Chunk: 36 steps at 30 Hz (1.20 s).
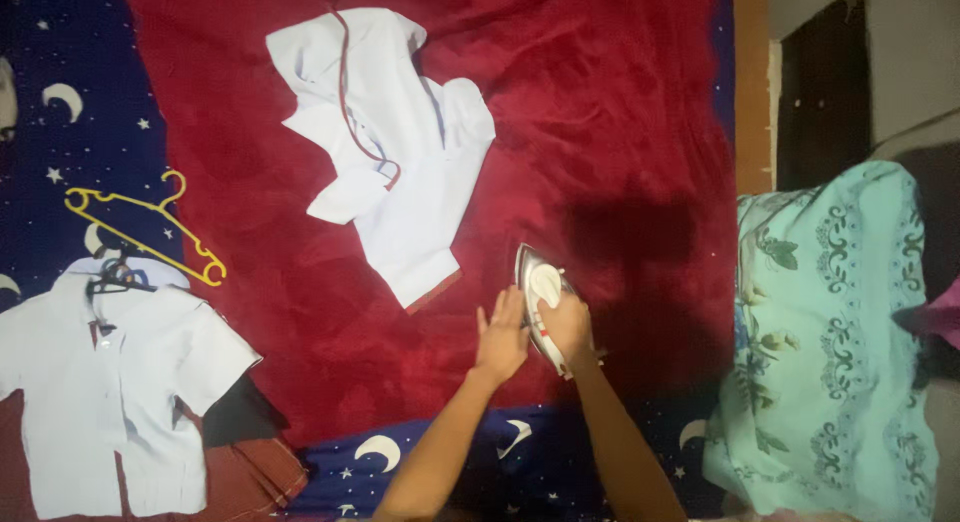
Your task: The person irons a white short-sleeved shirt on a bed. They remove the shirt from a hanger, lay it flat, and use an iron to smooth the fabric, adjusting the shirt and ironing different sections.
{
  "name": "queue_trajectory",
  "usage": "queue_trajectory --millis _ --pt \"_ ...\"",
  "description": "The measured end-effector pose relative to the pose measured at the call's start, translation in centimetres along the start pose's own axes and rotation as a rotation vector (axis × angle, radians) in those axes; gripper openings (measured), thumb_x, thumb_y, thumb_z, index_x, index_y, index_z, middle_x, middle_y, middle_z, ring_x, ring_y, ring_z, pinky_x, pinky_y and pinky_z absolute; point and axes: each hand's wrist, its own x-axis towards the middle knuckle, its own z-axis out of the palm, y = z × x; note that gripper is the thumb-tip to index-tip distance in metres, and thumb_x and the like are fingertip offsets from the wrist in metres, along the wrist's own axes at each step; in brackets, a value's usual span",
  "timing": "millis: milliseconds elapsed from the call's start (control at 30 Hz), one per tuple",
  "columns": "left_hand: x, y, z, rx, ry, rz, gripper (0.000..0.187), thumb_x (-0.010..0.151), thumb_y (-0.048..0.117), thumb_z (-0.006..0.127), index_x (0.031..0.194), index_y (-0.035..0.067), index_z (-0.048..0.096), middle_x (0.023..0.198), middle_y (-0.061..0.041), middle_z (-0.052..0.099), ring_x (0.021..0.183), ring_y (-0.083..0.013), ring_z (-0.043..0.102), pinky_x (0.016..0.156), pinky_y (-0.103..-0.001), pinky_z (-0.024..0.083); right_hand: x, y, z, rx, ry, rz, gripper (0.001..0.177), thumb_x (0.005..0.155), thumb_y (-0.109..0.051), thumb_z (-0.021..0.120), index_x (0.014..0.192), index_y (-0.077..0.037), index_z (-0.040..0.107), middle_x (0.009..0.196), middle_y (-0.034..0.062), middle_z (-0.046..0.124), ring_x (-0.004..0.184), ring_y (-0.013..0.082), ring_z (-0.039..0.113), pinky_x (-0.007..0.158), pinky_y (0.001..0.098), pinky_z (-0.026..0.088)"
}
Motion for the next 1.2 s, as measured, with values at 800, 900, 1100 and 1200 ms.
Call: queue_trajectory --millis 800,900,1100,1200 --pt "1.6 1.7 2.6 0.003 -0.008 -0.114 0.081 0.095 0.035 0.064 0.158 0.002 0.027 0.165 -0.012 0.030 0.154 -0.0387 0.017 0.118 -0.068 0.012 1.2 7.3 2.9 0.837 -0.219 -0.202 0.035 0.111 -0.024 0.057 0.088 0.002 0.064 0.069 0.0018 0.055 0.059 0.0085 0.048 0.051 0.0269 0.041" --pt "1.3 0.9 3.1 -0.036 -0.036 -0.127 0.085 0.092 0.035 0.067 0.158 0.000 0.025 0.166 -0.013 0.026 0.153 -0.0401 0.014 0.117 -0.068 0.010 -0.7 5.0 2.5 0.793 -0.111 -0.282 0.025 0.103 -0.020 0.060 0.094 0.001 0.069 0.075 0.0054 0.063 0.066 0.0124 0.056 0.059 0.0306 0.047" --pt "-0.6 -5.6 5.8 -0.283 0.032 -0.098 0.055 0.091 0.016 0.065 0.145 0.008 0.058 0.159 -0.013 0.048 0.150 -0.0358 0.037 0.122 -0.053 0.028 -4.5 1.1 4.0 0.328 0.048 -0.430 0.028 0.089 -0.020 0.071 0.104 0.003 0.065 0.090 0.0264 0.071 0.083 0.0419 0.070 0.071 0.0488 0.054" --pt "-0.5 -7.0 4.2 -1.182 0.141 -0.250 0.047 0.102 0.022 0.056 0.142 -0.001 0.061 0.141 -0.015 0.067 0.131 -0.0293 0.063 0.113 -0.041 0.047 -6.4 -0.6 5.5 0.186 0.001 -0.326 0.035 0.092 -0.028 0.071 0.110 0.001 0.061 0.092 0.0286 0.070 0.089 0.0481 0.068 0.076 0.0545 0.054"
